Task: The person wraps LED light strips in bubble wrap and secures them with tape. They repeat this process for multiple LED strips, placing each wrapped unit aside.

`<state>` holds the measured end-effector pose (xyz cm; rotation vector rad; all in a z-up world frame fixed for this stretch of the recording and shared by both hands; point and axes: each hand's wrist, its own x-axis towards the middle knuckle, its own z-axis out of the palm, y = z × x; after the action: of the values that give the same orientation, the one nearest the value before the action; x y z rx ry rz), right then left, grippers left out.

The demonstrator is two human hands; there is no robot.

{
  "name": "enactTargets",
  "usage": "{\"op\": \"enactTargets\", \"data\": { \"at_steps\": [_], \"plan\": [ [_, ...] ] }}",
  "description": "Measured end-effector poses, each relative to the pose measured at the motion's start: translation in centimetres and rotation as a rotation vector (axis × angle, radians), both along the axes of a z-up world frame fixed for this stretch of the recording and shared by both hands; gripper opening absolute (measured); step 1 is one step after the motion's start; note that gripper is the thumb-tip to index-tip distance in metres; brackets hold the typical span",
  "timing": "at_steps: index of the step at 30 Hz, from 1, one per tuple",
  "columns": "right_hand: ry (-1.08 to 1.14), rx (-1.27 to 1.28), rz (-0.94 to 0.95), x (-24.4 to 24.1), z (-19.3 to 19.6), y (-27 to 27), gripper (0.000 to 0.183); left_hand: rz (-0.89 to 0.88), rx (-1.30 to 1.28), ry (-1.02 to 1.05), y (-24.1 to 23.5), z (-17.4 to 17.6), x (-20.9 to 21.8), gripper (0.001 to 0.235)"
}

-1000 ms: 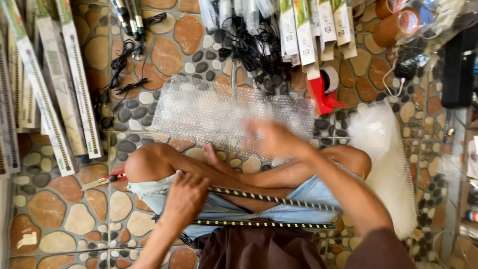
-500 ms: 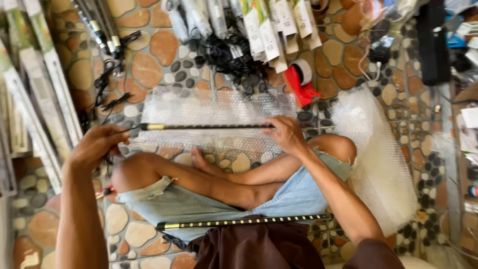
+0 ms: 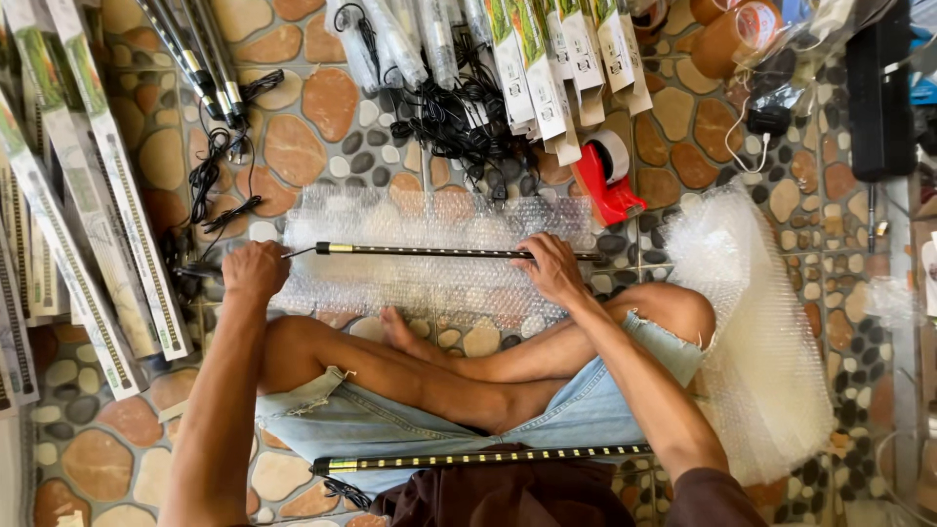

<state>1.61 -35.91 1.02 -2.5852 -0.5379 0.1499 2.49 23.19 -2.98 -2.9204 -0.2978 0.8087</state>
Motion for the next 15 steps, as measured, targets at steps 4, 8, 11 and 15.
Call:
{"op": "enactTargets", "data": {
  "at_steps": [4,8,11,15],
  "plan": [
    [-0.097,-0.029,0.039,-0.4,0.8,0.8,0.034,0.039,-0.032,0.053,-1.2,5.2,-1.7,0.041],
    [-0.138,0.019,0.049,-0.2,1.8,2.1,0.032,0.192,-0.221,-0.004,-0.6,9.3,-2.1,0.046],
    [-0.16,0.026,0.025,-0.7,0.5,2.8,0.035,0.255,-0.274,-0.041,0.7,7.5,-3.0,0.042],
    [-0.11,0.068,-0.015,-0.4,-0.3,3.9,0.037,0.213,-0.258,-0.261,1.3,6.5,-2.1,0.024]
  ]
}}
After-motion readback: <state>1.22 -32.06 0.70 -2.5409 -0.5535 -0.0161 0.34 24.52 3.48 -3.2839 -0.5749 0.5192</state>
